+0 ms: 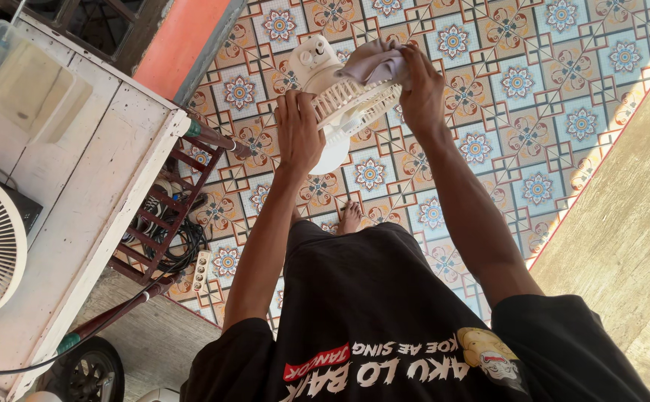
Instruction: The person assembles a white electric fan by attaching the front cage, inserting the fan blade, and securing the rear cage. They then wipe the assembled fan with a cloth.
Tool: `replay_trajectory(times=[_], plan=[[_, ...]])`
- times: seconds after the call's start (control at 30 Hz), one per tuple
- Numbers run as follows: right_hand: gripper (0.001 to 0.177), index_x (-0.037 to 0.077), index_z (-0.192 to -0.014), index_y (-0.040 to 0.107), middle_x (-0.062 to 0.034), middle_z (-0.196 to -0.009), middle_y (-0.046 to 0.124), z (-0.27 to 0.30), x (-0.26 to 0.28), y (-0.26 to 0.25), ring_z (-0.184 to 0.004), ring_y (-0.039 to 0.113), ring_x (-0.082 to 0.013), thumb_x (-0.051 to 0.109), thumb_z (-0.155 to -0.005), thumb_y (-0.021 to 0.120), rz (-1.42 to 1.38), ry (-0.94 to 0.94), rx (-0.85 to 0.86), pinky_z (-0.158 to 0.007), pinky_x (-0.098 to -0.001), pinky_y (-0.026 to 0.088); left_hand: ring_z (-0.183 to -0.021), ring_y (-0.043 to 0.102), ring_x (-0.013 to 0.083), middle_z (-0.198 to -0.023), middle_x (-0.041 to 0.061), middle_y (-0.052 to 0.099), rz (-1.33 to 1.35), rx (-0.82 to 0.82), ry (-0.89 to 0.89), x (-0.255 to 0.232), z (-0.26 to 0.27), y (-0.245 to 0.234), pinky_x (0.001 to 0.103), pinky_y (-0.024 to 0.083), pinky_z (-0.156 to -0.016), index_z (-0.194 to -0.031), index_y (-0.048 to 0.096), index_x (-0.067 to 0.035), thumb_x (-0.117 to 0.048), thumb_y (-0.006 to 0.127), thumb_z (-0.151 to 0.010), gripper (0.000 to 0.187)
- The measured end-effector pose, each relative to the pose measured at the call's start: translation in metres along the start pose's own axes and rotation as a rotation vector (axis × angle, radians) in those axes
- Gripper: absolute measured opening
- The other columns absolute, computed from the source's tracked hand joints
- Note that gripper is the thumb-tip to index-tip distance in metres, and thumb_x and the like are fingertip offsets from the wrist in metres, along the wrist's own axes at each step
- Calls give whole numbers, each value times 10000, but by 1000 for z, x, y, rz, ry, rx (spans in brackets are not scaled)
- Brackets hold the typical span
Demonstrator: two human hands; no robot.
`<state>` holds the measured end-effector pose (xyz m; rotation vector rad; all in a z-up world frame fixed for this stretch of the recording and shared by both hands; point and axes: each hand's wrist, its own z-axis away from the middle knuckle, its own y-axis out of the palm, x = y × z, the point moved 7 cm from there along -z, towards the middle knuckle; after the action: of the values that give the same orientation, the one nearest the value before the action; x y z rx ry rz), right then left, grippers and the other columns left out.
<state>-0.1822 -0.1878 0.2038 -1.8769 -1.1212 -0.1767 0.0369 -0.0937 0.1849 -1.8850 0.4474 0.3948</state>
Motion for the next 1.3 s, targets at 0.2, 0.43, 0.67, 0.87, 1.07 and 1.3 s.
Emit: replay_trajectory(times=[0.2, 0.43, 0.67, 0.87, 1.07, 1.3], plan=[[131, -28, -1025, 665, -169, -923, 756, 81, -149, -18, -784, 705, -245, 97, -1002, 696, 51, 720, -70, -708, -432, 544, -1148, 504, 366, -1214, 180, 501, 75, -38, 28, 13, 2, -12, 496, 420, -1038, -1252, 504, 5, 34, 817, -728, 611], [257, 6, -1198, 610, -95, -1081, 689, 182, -146, -12, -960, 629, -135, 206, -1044, 560, -568, 1029, -296, -838, -293, 513, -1176, 480, 376, -1254, 193, 489, 176, 4, 45, 7, 7, -6, 515, 417, -1032, -1361, 499, -3, -136, 827, -880, 598], [291, 7, -1248, 570, -107, -1147, 666, 181, -60, 18, -1048, 683, -195, 186, -1019, 585, -1216, 1098, -349, -938, -339, 580, -1292, 418, 409, -1401, 224, 414, 272, -52, -3, 8, 31, -17, 556, 382, -1075, -1491, 423, 45, -399, 687, -1049, 680], [387, 38, -1328, 527, -94, -1155, 646, 115, 42, 21, -1038, 673, -187, 205, -990, 614, -1458, 958, -49, -923, -353, 576, -1263, 440, 370, -1405, 179, 447, 301, -101, -65, -10, 48, -56, 510, 386, -1080, -1387, 572, -42, -333, 662, -1067, 441], [477, -28, -1364, 553, -87, -1231, 685, 46, 137, 28, -1121, 648, -148, 224, -995, 720, -1242, 561, 445, -987, -325, 546, -1121, 615, 179, -1131, 56, 691, 909, 169, -160, 1, 73, -75, 353, 475, -1017, -1211, 664, -22, -295, 530, -1120, 318], [564, -50, -1360, 595, -88, -1182, 699, 23, 194, 86, -1067, 636, -126, 377, -1012, 715, -984, 581, 707, -937, -309, 544, -859, 576, 26, -928, -24, 663, 1198, 72, -356, 71, 119, -105, 209, 489, -780, -1082, 679, 5, -213, 641, -1064, 222]])
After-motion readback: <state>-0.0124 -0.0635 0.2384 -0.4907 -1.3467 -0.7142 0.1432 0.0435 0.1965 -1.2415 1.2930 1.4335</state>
